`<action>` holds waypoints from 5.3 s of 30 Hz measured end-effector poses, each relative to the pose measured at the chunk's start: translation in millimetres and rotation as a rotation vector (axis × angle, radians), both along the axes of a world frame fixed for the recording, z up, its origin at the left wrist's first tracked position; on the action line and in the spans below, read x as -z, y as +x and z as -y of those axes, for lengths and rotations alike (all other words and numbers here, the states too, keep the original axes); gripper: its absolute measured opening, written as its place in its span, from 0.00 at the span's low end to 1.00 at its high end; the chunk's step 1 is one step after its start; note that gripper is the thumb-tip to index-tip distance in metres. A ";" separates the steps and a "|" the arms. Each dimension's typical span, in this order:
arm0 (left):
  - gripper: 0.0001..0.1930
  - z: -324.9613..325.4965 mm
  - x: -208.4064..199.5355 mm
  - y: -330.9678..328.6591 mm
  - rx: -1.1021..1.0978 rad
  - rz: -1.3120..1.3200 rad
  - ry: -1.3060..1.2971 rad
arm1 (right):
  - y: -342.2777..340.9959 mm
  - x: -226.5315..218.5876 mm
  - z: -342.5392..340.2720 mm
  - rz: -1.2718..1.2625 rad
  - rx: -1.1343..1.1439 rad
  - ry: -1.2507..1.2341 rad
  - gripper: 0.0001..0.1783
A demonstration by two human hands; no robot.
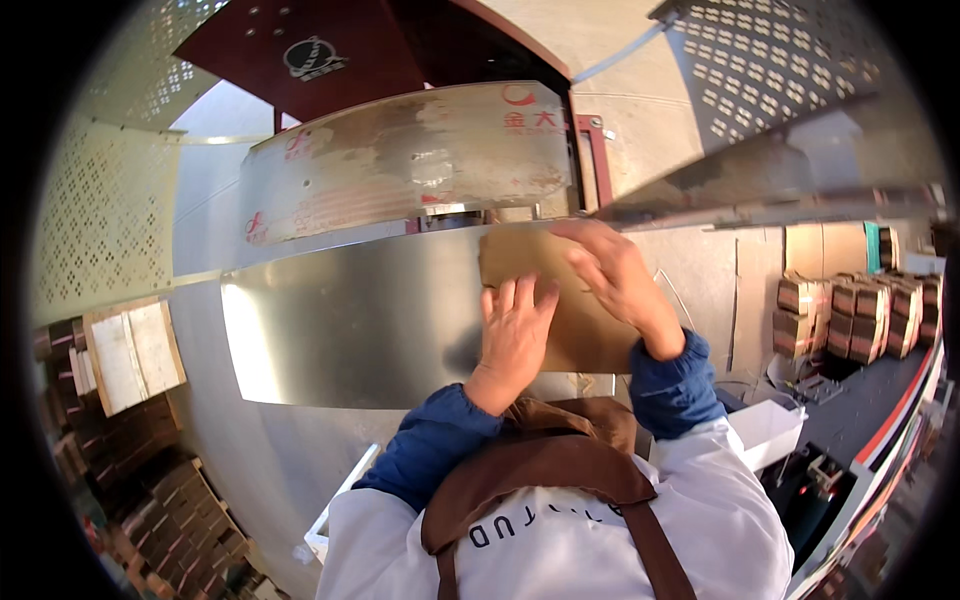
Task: The person gathers stacks of flat corrugated cardboard pieces, places them into a strapping machine, and secures them with pink plastic bands. The person then removes the bundles and stacks them on a nearby table.
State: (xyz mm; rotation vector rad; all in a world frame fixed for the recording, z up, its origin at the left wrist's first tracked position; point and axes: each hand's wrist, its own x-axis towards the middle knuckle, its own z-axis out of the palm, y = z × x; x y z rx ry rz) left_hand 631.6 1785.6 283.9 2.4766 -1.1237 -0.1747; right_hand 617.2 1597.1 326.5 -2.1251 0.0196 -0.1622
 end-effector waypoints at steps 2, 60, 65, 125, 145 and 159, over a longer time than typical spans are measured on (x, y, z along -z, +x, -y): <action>0.17 7.3 3.0 -12.0 0.025 -0.046 0.002 | -54.5 43.6 43.8 -0.167 0.186 0.162 0.19; 0.39 -297.2 76.9 -69.7 -0.209 -0.486 -0.108 | -105.1 94.0 -152.5 -0.384 0.607 0.144 0.19; 0.60 -351.2 100.6 -86.7 -0.116 -0.835 -0.044 | -159.9 102.9 -204.5 -0.381 0.326 0.035 0.24; 0.39 -169.8 89.3 91.1 -0.374 -1.708 0.169 | -28.9 140.4 -29.5 -1.227 -0.239 0.412 0.53; 0.63 -67.2 120.0 69.7 -0.133 -0.460 -0.269 | -47.9 158.6 0.1 -0.459 0.026 -0.169 0.44; 0.63 -68.3 130.7 63.7 -0.225 -0.528 -0.344 | 53.4 23.8 -35.3 0.512 -0.041 -0.458 0.41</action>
